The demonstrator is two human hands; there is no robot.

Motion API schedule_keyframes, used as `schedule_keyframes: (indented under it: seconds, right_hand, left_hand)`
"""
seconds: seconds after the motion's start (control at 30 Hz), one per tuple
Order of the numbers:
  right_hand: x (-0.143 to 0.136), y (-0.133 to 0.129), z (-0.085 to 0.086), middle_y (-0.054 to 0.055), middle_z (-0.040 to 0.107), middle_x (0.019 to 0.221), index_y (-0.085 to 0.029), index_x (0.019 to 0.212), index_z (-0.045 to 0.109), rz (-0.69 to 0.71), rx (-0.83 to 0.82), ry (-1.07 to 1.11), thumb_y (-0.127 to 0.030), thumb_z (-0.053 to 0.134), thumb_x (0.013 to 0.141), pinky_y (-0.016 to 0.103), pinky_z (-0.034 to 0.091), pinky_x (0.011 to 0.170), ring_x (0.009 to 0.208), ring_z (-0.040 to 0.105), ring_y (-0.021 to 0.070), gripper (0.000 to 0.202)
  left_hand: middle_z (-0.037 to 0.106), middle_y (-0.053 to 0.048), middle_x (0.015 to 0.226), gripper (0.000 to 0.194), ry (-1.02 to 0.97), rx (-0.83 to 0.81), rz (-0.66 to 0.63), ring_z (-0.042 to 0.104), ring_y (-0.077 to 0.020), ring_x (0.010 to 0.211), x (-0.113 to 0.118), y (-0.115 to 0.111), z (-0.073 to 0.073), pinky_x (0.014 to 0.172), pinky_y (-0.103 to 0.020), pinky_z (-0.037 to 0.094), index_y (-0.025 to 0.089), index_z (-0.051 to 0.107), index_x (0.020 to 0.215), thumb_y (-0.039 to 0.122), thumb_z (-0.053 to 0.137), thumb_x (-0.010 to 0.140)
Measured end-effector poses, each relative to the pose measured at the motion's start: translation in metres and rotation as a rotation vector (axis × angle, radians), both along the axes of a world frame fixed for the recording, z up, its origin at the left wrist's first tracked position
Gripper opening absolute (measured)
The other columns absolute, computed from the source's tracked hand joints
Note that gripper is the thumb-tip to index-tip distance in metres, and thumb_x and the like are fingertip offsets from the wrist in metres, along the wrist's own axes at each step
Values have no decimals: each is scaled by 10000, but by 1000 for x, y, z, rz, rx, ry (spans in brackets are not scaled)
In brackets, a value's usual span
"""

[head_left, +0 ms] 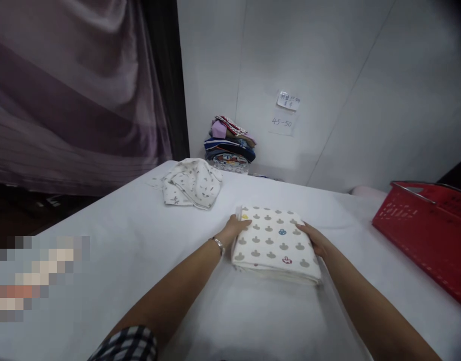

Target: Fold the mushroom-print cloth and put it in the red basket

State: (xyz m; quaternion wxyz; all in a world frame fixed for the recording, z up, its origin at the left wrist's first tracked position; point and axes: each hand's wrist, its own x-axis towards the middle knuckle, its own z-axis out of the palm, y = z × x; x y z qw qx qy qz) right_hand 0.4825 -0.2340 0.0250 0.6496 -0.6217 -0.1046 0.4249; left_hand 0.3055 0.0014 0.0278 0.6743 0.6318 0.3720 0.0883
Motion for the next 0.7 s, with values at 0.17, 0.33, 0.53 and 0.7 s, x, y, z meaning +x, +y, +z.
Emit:
schedule_keyframes:
  seconds: [0.17, 0.33, 0.53, 0.7]
  right_hand:
    - [-8, -11, 10, 109, 660, 1073, -218, 1263, 428, 20, 124, 47, -237, 626, 756, 448, 514, 832, 912, 653, 265, 544]
    - [-10, -21, 27, 109, 641, 1119, -222, 1272, 429, 64, 175, -13, -209, 652, 718, 447, 511, 839, 917, 650, 273, 597]
    - [-14, -29, 42, 122, 653, 1091, -190, 1248, 460, 128, 184, -58, -207, 670, 675, 441, 523, 824, 902, 655, 280, 611]
    - [-28, -35, 58, 128, 676, 1024, -162, 1182, 530, 231, 194, -109, -196, 672, 627, 424, 544, 756, 864, 662, 288, 574]
  left_hand:
    - [614, -185, 1148, 575, -115, -289, -173, 626, -257, 986, -13, 3, 15, 798, -323, 531, 100, 508, 1166, 409, 669, 708]
    - [644, -143, 1112, 504, -209, -644, -304, 586, -262, 1070, -27, 4, 25, 925, -346, 479, 114, 568, 1127, 375, 676, 710]
    - [612, -153, 1167, 595, -199, -630, -334, 569, -266, 1094, -38, 3, 21, 984, -371, 430, 95, 520, 1181, 387, 697, 694]
    - [582, -147, 1216, 660, -265, -540, -454, 561, -275, 1103, -54, 3, 22, 1010, -418, 388, 135, 450, 1258, 331, 709, 684]
